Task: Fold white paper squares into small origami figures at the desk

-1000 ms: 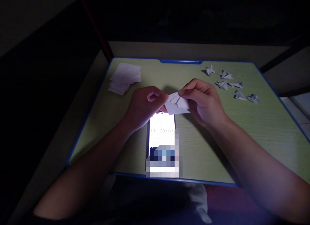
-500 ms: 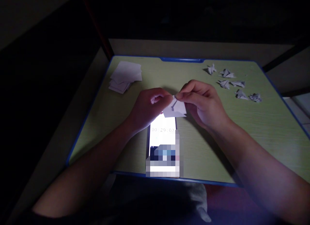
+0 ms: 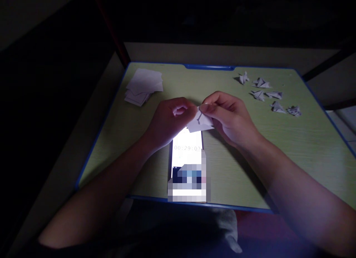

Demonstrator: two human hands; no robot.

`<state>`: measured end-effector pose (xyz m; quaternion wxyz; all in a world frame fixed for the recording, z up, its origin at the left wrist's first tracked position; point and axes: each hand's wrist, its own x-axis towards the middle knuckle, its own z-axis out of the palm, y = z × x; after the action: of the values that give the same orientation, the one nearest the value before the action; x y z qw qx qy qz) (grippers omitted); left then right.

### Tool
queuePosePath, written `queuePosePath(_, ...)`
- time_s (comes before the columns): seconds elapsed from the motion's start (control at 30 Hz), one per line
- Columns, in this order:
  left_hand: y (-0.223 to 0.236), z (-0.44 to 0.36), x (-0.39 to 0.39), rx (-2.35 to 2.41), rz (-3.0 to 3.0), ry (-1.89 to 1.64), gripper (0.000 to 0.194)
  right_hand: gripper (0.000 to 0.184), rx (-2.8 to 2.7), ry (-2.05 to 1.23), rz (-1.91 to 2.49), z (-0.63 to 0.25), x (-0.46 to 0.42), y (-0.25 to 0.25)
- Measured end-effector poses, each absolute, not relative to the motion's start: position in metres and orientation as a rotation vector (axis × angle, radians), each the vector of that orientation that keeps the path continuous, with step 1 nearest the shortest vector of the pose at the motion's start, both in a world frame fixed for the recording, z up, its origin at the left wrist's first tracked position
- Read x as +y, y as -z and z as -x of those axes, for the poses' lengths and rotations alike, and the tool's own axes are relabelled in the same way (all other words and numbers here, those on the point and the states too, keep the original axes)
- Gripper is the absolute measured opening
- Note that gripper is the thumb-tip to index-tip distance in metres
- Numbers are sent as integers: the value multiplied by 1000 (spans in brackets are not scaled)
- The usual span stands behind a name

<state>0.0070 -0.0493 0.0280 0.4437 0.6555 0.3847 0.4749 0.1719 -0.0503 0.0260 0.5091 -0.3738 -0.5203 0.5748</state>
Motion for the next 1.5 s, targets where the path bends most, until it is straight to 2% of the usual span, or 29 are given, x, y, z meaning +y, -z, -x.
queuePosePath(0.1,-30,-6,-49,991,-1663,-1203,3,14,-1286,-1349,899,-172,-50,-26)
queuePosePath(0.3,-32,-5,-49,1048,-1751,-1112,5,18,-1324,-1338,860,-173,-51,-23)
queuePosePath(0.7,-29,-7,-50,1056,-1758,-1151,5,14,-1421,-1205,946,-168,-54,-31)
queuePosePath(1.23,-29,-7,-50,1100,-1691,-1149,2,12,-1307,-1239,992,-171,-51,-30)
queuePosePath(1.5,-31,-7,-53,1101,-1733,-1157,8,13,-1328,-1240,1021,-170,-53,-33)
